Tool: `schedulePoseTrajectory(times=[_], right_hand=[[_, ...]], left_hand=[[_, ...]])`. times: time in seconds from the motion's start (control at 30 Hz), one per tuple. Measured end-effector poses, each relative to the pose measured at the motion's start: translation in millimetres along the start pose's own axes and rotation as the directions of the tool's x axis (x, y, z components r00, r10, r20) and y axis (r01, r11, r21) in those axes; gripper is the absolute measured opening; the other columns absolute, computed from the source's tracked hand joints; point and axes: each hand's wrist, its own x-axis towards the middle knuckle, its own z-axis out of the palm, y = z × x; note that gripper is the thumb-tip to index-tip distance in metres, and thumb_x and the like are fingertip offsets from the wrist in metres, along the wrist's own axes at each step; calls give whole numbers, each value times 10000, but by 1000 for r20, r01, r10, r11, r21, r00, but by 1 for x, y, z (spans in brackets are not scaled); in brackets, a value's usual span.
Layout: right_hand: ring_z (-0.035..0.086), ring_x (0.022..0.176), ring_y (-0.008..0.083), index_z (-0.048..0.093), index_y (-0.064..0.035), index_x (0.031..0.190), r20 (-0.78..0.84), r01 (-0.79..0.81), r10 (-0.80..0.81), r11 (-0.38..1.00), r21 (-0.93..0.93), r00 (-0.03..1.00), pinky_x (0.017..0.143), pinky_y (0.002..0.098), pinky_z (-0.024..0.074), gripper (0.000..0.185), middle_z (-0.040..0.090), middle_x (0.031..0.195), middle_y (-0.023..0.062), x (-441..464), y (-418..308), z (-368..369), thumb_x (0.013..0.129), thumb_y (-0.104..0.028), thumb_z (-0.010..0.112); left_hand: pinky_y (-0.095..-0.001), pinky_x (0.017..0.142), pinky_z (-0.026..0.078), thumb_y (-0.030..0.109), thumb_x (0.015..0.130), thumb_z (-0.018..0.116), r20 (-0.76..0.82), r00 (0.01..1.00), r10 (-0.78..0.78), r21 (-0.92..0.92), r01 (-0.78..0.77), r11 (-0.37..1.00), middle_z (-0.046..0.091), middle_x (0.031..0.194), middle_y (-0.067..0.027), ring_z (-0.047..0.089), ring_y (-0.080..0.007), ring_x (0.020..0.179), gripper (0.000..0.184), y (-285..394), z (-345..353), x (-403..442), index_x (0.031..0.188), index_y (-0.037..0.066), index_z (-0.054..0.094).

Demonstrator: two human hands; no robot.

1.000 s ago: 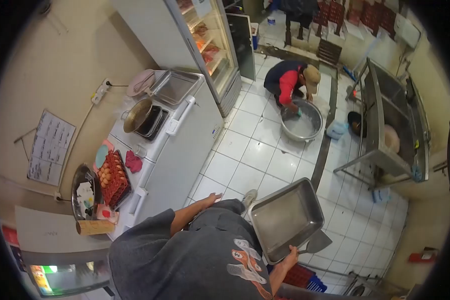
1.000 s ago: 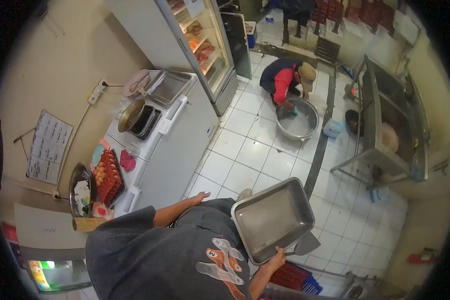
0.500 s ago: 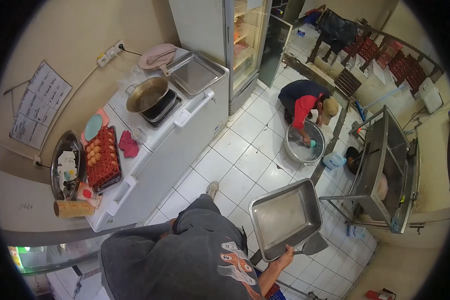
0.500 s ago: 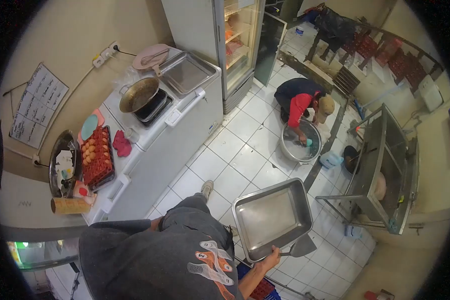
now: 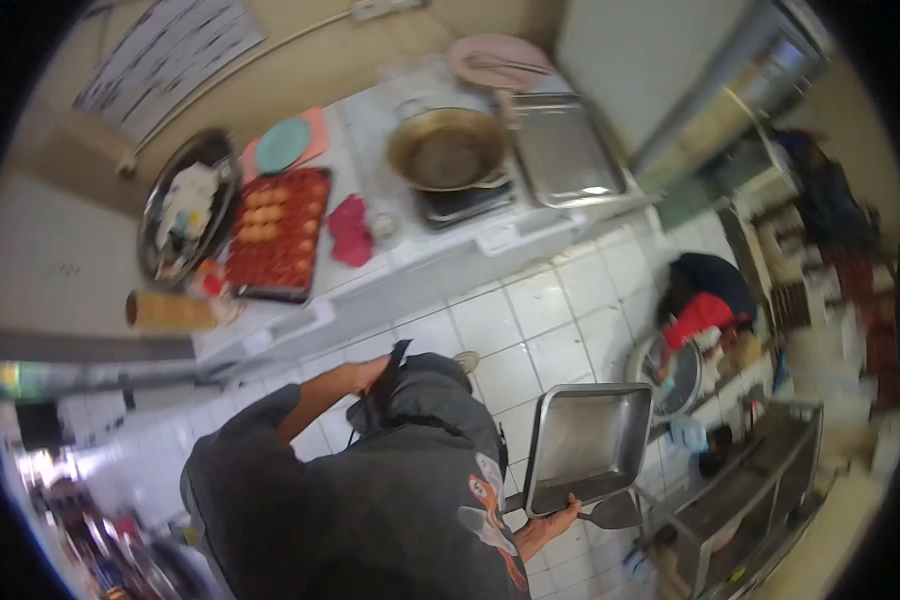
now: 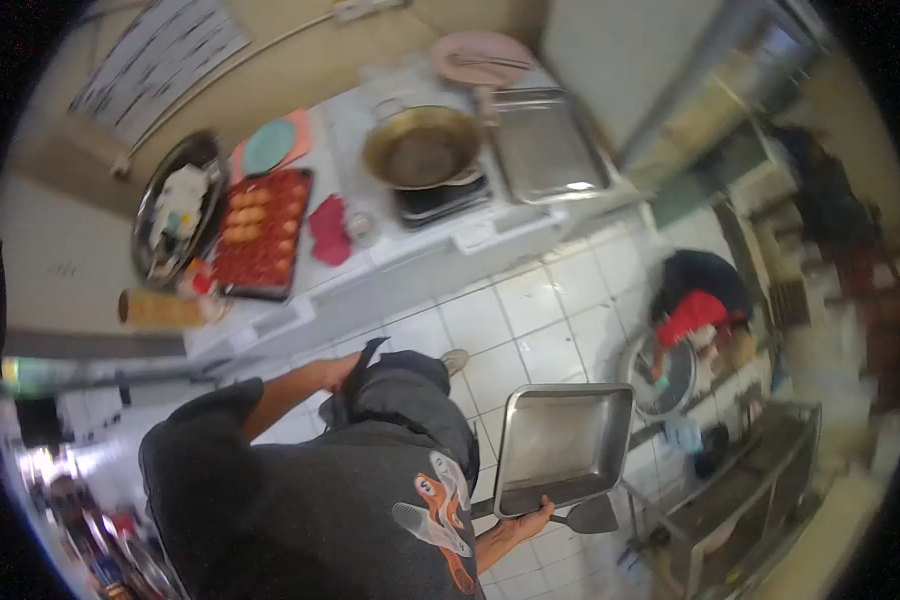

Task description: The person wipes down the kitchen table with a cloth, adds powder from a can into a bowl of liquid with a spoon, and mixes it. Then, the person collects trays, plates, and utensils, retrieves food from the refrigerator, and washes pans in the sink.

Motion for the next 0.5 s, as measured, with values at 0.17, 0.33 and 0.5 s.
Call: schedulePoseTrajectory(times=[0.17,0.33,0.5], right_hand=[[596,902,297,544,10,1069,165,60,-26,977,-205,986,788,430,501,339,589,1011,136,12,-1,54,792,-183,574],[576,910,258,577,21,1005,254,234,-140,889,-394,957,818,390,482,283,561,1003,121,14,6,76,824,-196,597],[581,869,255,557,28,1001,385,170,23,872,-459,923,777,389,493,273,560,981,122,-25,13,89,791,-146,561]], left_hand=[[-503,992,378,926,695,134,10,1000,-10,64,9,998,462,1365,-224,486,-333,1205,1152,-11,-30,-26,1399,48,381],[-521,1013,363,926,666,31,-167,984,55,235,-14,972,386,1350,-374,494,-439,1198,1243,-22,6,-92,1482,0,180],[-454,893,488,916,709,107,-274,950,148,219,-88,972,538,1114,-396,579,-409,1079,1271,-87,3,-134,1347,-160,334]])
